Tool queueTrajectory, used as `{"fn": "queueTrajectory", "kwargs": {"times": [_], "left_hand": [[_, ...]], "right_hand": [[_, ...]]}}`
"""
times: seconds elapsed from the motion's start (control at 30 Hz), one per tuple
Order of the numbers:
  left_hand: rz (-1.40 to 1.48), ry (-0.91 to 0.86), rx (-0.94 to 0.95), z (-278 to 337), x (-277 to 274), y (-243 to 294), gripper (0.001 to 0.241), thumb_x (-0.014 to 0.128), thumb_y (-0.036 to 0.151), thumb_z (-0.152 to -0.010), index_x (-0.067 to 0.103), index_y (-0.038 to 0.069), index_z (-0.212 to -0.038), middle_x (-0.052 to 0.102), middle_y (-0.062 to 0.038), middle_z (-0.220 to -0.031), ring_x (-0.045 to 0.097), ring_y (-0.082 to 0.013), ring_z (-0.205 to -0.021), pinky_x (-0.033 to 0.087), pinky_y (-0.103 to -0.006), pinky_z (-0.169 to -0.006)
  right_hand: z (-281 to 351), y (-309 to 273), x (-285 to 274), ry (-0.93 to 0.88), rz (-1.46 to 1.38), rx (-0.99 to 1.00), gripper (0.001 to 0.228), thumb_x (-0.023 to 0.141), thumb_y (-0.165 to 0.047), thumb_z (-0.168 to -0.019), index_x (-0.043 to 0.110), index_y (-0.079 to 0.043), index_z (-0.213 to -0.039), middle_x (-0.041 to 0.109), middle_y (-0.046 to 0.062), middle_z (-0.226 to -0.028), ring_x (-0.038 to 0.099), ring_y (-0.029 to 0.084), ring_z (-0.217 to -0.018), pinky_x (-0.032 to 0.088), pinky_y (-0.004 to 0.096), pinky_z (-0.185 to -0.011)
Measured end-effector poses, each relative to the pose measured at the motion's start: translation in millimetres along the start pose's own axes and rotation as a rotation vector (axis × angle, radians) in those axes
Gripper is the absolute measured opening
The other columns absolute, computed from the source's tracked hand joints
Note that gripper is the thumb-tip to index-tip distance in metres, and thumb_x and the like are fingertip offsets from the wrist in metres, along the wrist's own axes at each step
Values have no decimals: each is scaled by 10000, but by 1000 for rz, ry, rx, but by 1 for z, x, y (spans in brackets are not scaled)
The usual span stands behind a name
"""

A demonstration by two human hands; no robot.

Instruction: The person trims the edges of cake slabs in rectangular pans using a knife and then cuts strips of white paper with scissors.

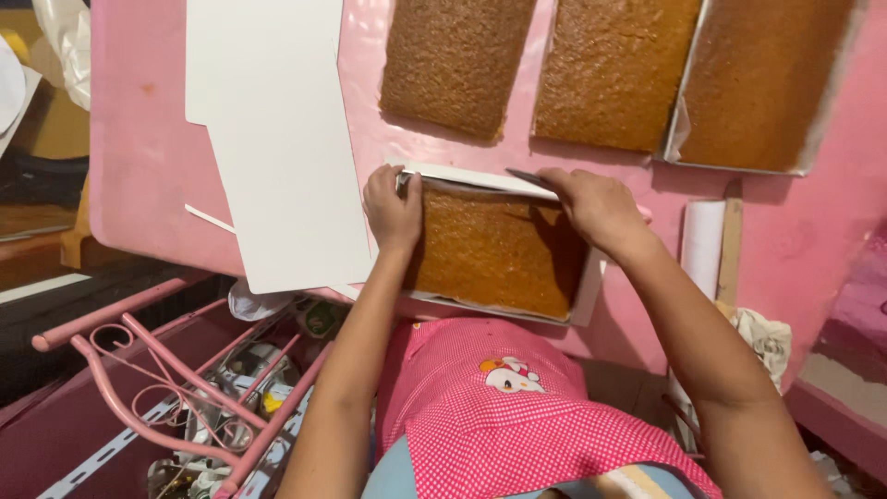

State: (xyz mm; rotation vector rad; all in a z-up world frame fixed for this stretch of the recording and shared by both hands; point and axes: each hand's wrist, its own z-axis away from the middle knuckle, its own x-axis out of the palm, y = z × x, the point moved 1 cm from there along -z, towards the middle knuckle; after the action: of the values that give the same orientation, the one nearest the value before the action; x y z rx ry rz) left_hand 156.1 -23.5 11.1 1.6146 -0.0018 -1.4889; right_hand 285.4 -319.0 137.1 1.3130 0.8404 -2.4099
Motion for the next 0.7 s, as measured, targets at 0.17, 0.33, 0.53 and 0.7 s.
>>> {"fn": "queueTrajectory", "kwargs": {"times": [0.17, 0.33, 0.53, 0.7], "left_hand": [[93, 38, 46, 5, -20, 19, 333, 543, 446, -989, 616, 209, -1212, 538, -37, -1198, 550, -251, -1178, 458, -417, -983], [116, 128, 246, 8, -6, 0, 219, 651, 223, -918, 721, 252, -1123, 531, 21, -1181, 564, -221, -1078, 499, -351, -914], [112, 114, 286, -5, -15, 10, 167, 638, 296, -978, 721, 165, -1042, 535, -7, -1082, 570, -219, -1025, 495, -355, -903], [142, 126, 221, -5, -7, 3, 108, 747, 198, -878, 693, 173, -968, 533, 17, -1034, 578, -205, -987, 500, -359, -874]], "right_hand": [[-44, 1, 23, -16, 121, -105, 346, 413, -223, -1046, 637, -261, -1307, 680, 133, -908, 739, 385, -889, 598, 486, -788], [-69, -4, 31, -170, 37, -132, 305, 431, -162, -983, 689, -128, -1141, 667, 155, -968, 733, 393, -920, 608, 467, -802], [-79, -30, -11, -355, 197, -139, 382, 440, -178, -985, 602, -207, -1329, 739, 147, -880, 761, 376, -850, 607, 499, -761], [-80, -30, -33, -374, 223, -185, 498, 499, -116, -930, 531, -150, -1425, 764, 132, -981, 769, 353, -901, 609, 482, -759]]}}
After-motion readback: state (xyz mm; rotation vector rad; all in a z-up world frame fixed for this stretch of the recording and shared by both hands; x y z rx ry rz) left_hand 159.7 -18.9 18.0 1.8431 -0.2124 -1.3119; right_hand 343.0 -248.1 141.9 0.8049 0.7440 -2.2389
